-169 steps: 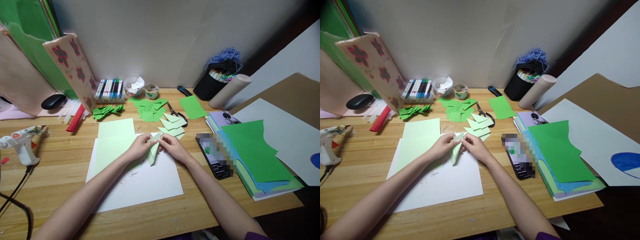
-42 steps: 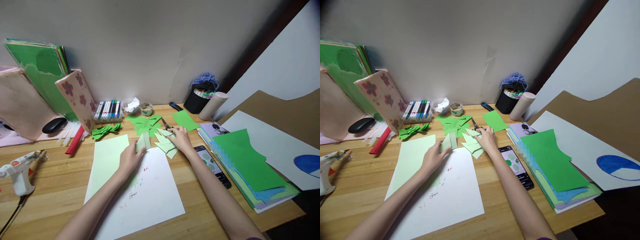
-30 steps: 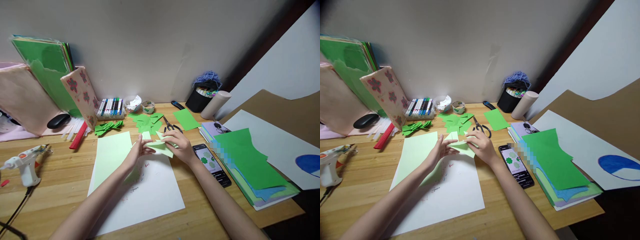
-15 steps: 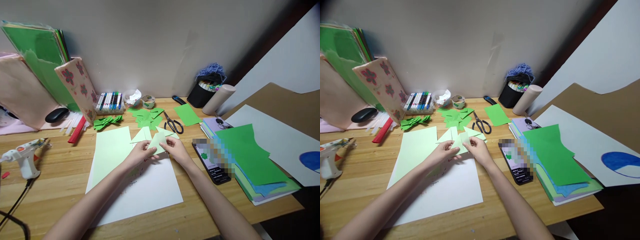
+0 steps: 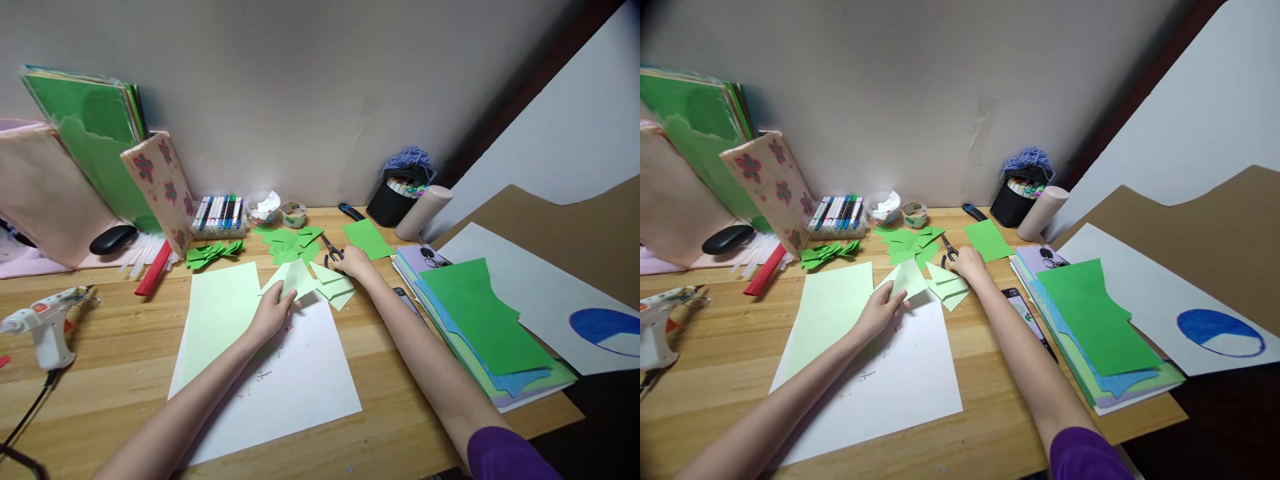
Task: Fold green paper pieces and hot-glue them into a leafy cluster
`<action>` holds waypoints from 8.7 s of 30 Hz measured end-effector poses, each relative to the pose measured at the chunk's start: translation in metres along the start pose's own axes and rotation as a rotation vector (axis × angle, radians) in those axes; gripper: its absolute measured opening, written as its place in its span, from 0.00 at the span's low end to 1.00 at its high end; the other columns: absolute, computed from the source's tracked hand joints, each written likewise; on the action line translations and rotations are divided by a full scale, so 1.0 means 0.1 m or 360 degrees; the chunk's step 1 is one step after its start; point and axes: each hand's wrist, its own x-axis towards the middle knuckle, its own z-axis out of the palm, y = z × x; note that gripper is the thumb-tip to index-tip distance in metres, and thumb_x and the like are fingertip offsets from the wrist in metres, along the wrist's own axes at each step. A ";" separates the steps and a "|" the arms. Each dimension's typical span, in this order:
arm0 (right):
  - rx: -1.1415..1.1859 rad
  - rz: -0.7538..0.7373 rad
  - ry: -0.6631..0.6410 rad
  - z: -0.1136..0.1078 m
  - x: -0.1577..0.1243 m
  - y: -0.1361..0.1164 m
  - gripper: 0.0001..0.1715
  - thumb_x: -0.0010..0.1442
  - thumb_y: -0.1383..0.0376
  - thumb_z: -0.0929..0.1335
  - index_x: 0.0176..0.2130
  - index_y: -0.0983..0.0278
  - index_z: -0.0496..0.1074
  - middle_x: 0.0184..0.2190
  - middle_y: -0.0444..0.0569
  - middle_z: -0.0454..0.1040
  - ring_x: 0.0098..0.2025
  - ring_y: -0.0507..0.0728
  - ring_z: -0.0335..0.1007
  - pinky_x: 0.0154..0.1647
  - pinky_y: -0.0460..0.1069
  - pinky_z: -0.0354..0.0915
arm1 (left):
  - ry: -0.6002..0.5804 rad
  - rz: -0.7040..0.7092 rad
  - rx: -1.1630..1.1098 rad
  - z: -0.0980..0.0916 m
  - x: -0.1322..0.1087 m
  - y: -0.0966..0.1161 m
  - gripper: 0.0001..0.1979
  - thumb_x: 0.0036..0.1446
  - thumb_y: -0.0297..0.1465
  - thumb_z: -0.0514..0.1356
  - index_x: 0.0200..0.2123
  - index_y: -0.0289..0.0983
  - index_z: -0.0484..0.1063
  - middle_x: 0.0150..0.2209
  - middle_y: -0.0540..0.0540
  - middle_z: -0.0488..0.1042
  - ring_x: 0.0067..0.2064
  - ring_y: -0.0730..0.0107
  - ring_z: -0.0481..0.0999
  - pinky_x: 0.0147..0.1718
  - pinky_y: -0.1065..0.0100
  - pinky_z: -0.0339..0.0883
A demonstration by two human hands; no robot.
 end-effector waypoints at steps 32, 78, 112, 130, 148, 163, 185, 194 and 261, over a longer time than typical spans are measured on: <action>0.1880 -0.0141 -0.1312 0.15 -1.68 -0.47 0.32 0.52 0.38 0.57 0.33 0.64 0.61 0.22 0.38 0.57 0.17 0.45 0.57 0.25 0.48 0.69 | 0.0184 0.0372 0.0402 -0.28 -0.14 0.64 0.09 0.55 0.35 0.54 0.38 0.37 0.65 0.29 0.51 0.70 0.33 0.70 0.72 0.36 0.71 0.63; 0.1699 -0.0221 -0.1130 0.20 -1.66 -0.48 0.31 0.52 0.39 0.58 0.31 0.64 0.59 0.19 0.36 0.55 0.12 0.43 0.52 0.13 0.43 0.62 | 0.0107 0.0248 0.0298 -0.28 -0.12 0.61 0.12 0.54 0.36 0.55 0.39 0.36 0.65 0.28 0.50 0.70 0.31 0.70 0.71 0.34 0.70 0.64; 0.1895 0.0009 -0.1388 0.27 -1.70 -0.50 0.38 0.45 0.32 0.55 0.31 0.63 0.60 0.18 0.36 0.57 0.14 0.45 0.55 0.20 0.47 0.68 | 0.0180 0.0051 0.0555 -0.24 -0.11 0.48 0.19 0.54 0.46 0.49 0.21 0.38 0.59 0.16 0.53 0.63 0.21 0.70 0.66 0.24 0.70 0.56; 0.1774 -0.0018 -0.1219 0.28 -1.70 -0.52 0.35 0.47 0.34 0.58 0.29 0.64 0.59 0.16 0.35 0.56 0.10 0.44 0.53 0.10 0.43 0.60 | 0.0171 0.0046 0.0504 -0.25 -0.07 0.45 0.19 0.54 0.46 0.51 0.20 0.38 0.58 0.15 0.54 0.62 0.20 0.73 0.64 0.22 0.72 0.56; 0.1860 -0.0107 -0.1259 0.33 -1.72 -0.48 0.36 0.48 0.34 0.55 0.31 0.63 0.59 0.18 0.36 0.55 0.13 0.44 0.53 0.15 0.44 0.64 | 0.0156 0.0054 0.0446 -0.22 -0.08 0.42 0.21 0.57 0.45 0.48 0.19 0.38 0.53 0.14 0.56 0.56 0.18 0.75 0.59 0.21 0.73 0.53; 0.1842 -0.0048 -0.1166 0.34 -1.72 -0.47 0.33 0.50 0.36 0.58 0.30 0.63 0.59 0.17 0.35 0.56 0.12 0.44 0.52 0.12 0.43 0.61 | 0.0139 0.0051 0.0466 -0.16 -0.11 0.43 0.21 0.57 0.45 0.48 0.19 0.38 0.53 0.15 0.56 0.55 0.19 0.76 0.60 0.22 0.73 0.53; 0.1714 -0.0085 -0.1198 0.26 -1.73 -0.52 0.33 0.46 0.36 0.60 0.29 0.63 0.58 0.17 0.35 0.56 0.10 0.44 0.52 0.09 0.42 0.58 | 0.0275 0.0169 0.0698 -0.21 -0.09 0.44 0.19 0.59 0.43 0.44 0.22 0.38 0.58 0.22 0.52 0.63 0.26 0.71 0.62 0.27 0.71 0.54; 0.1823 -0.0091 -0.1315 0.33 -1.73 -0.47 0.38 0.45 0.32 0.55 0.30 0.63 0.58 0.16 0.35 0.56 0.11 0.44 0.54 0.12 0.43 0.61 | 0.0236 0.0145 0.0705 -0.16 -0.11 0.41 0.19 0.59 0.42 0.44 0.20 0.38 0.54 0.19 0.53 0.57 0.24 0.73 0.57 0.25 0.72 0.50; 0.1852 0.0266 -0.0616 0.23 -1.32 -0.24 0.34 0.48 0.35 0.58 0.27 0.63 0.58 0.12 0.34 0.56 0.08 0.45 0.53 0.08 0.42 0.60 | 0.0183 -0.0182 0.1191 -0.39 0.60 0.23 0.10 0.39 0.32 0.64 0.27 0.36 0.69 0.28 0.49 0.74 0.30 0.67 0.71 0.26 0.71 0.57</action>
